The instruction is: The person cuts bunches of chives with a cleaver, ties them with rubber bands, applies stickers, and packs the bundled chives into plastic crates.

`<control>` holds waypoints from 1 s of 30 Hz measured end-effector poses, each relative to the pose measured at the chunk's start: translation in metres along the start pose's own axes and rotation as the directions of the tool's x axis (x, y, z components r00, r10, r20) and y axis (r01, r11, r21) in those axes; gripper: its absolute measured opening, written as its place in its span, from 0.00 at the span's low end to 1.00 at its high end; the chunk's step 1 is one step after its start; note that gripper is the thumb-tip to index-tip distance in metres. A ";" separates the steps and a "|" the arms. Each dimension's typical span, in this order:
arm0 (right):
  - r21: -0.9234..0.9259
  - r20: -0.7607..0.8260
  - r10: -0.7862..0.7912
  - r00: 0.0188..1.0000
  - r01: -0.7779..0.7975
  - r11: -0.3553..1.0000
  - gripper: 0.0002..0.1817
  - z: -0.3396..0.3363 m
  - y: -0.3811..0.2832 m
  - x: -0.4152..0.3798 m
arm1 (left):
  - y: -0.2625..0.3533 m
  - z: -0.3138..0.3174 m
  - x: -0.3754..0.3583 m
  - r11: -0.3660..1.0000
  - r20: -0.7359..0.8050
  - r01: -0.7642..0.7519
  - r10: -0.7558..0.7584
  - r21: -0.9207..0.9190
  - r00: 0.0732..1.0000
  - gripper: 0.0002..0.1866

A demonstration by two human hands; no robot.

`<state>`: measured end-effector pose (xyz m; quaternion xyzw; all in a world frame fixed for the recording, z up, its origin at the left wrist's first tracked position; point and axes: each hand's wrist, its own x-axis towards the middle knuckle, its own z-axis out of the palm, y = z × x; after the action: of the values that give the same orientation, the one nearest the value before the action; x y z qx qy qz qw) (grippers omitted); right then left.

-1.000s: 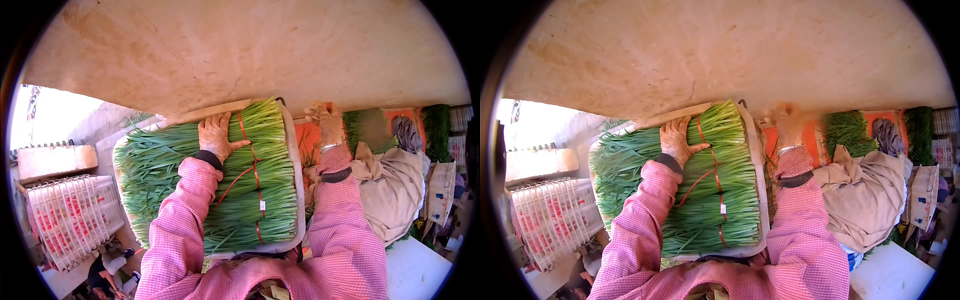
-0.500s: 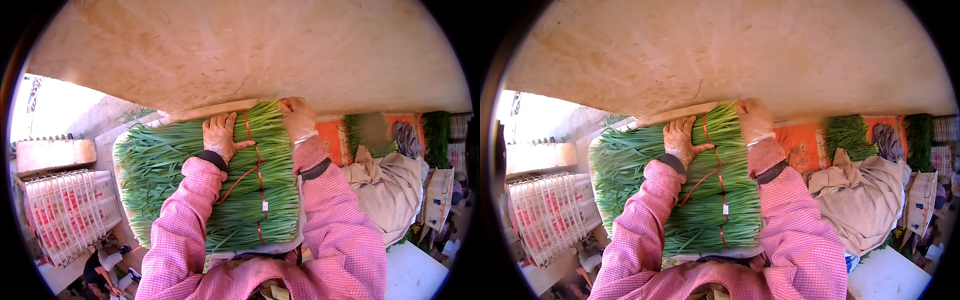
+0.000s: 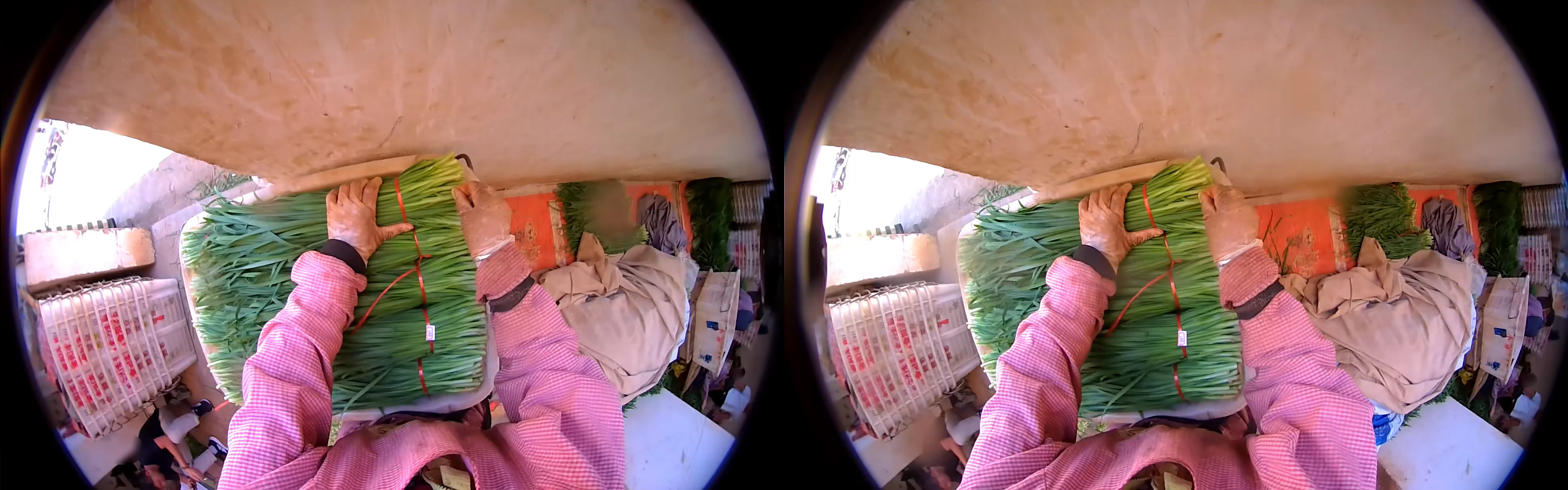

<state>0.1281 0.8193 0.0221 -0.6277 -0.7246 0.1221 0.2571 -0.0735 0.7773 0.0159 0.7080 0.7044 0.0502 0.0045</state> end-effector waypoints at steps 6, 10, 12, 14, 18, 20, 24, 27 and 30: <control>-0.704 -0.211 -0.052 0.976 -0.115 0.701 0.25 -0.053 0.037 0.028 | -0.003 -0.005 0.001 0.997 -0.027 -0.020 0.018 -0.075 0.999 0.48; -0.406 0.172 -0.521 0.836 0.542 0.736 0.29 -0.010 -0.044 0.023 | -0.006 -0.005 0.000 0.994 -0.051 -0.077 0.073 -0.082 0.996 0.49; -0.371 0.342 -0.417 0.842 0.529 0.763 0.30 0.012 -0.050 0.029 | -0.015 -0.007 0.000 0.976 -0.034 -0.154 0.151 -0.152 0.988 0.44; -0.345 0.525 -0.280 0.803 0.502 0.793 0.31 0.023 -0.050 0.021 | -0.029 -0.005 -0.007 0.971 -0.006 -0.139 0.141 -0.194 0.990 0.39; -0.339 0.586 -0.112 0.803 0.368 0.866 0.31 0.021 -0.051 0.018 | -0.027 -0.008 -0.008 0.967 0.073 -0.057 0.078 -0.249 0.994 0.23; -0.298 0.568 -0.085 0.819 0.300 0.906 0.28 0.024 -0.050 0.016 | -0.022 -0.003 -0.006 0.964 0.090 0.012 0.012 -0.265 0.996 0.19; -0.255 0.515 -0.104 0.851 0.268 0.929 0.23 0.040 -0.041 0.018 | -0.028 0.013 0.006 0.954 0.091 0.015 0.014 -0.301 0.996 0.18; -0.233 0.321 -0.255 0.912 0.337 0.912 0.17 0.062 -0.023 0.011 | -0.032 0.033 0.009 0.947 0.039 0.007 0.006 -0.322 0.999 0.19; -0.222 0.395 -0.210 0.894 0.315 0.923 0.15 0.058 -0.024 0.012 | -0.033 0.023 0.009 0.910 0.025 0.003 0.008 -0.415 1.000 0.19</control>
<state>0.0761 0.8349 -0.0114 -0.5194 -0.8481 0.0964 0.0414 -0.1047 0.7883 -0.0086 0.6923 0.6767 0.1896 0.1637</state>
